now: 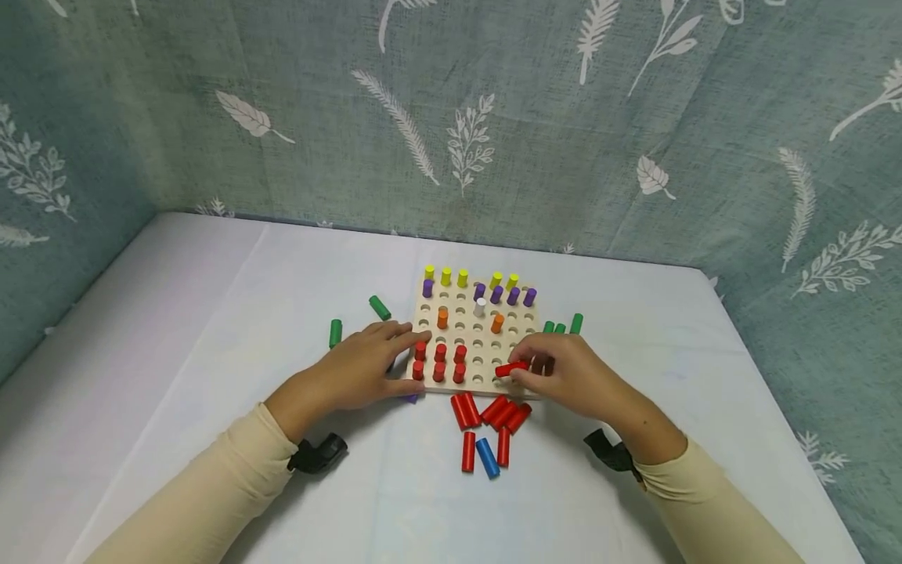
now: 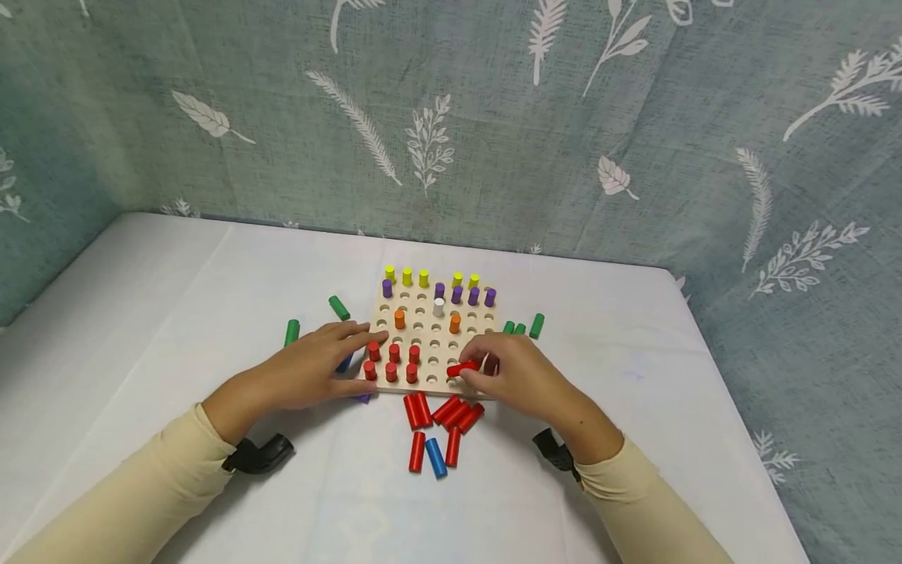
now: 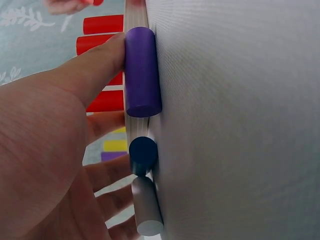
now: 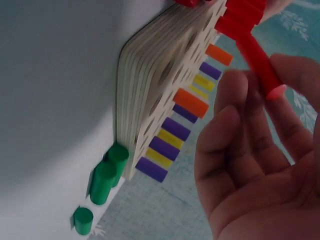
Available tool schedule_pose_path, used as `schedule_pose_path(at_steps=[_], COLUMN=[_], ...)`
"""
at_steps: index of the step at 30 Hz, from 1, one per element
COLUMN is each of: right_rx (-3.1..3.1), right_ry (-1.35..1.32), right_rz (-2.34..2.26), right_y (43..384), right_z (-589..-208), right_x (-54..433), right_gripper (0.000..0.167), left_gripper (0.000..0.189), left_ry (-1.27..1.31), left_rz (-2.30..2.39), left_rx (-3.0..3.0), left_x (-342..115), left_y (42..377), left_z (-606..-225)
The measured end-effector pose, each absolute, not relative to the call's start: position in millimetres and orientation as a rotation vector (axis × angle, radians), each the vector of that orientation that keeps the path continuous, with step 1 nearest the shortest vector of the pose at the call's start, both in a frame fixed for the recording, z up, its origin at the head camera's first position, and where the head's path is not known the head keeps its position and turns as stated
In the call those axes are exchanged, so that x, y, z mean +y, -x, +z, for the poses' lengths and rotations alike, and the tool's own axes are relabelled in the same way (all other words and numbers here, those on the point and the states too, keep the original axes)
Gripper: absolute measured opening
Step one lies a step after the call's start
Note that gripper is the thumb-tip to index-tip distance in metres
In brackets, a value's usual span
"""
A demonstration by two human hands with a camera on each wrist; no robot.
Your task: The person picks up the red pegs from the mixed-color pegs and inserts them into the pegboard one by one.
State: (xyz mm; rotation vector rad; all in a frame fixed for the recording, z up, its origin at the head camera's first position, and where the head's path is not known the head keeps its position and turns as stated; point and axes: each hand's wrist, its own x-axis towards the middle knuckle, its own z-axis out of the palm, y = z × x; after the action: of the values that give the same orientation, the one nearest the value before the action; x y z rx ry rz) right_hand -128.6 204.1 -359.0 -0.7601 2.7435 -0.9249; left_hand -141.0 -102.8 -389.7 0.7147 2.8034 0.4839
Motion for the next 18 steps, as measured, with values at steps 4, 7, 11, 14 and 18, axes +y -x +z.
schedule_pose_path(at_steps=[4,7,11,14,18], right_rx=[2.783,2.813,2.833,2.839,2.837], right_ry=[0.699,0.657,0.622,0.607,0.593], right_rz=[-0.955,-0.954,-0.97,-0.989,-1.006], right_y=[132,135,137,138,140], right_z=[-362,-363,-362,-361,-362], right_x=[193,186,181,178,175], right_gripper=[0.012,0.013,0.016,0.018,0.019], left_gripper=[0.082,0.082,0.082,0.082,0.082], left_ry=[-0.716,-0.711,-0.717,-0.717,-0.708], left_rz=[0.492,0.494,0.491,0.488,0.481], left_rx=[2.793,2.789,2.79,2.792,2.794], left_x=[-106,-105,-105,-105,-105], left_y=[141,141,141,141,141], left_z=[-390,-390,-390,-390,-389])
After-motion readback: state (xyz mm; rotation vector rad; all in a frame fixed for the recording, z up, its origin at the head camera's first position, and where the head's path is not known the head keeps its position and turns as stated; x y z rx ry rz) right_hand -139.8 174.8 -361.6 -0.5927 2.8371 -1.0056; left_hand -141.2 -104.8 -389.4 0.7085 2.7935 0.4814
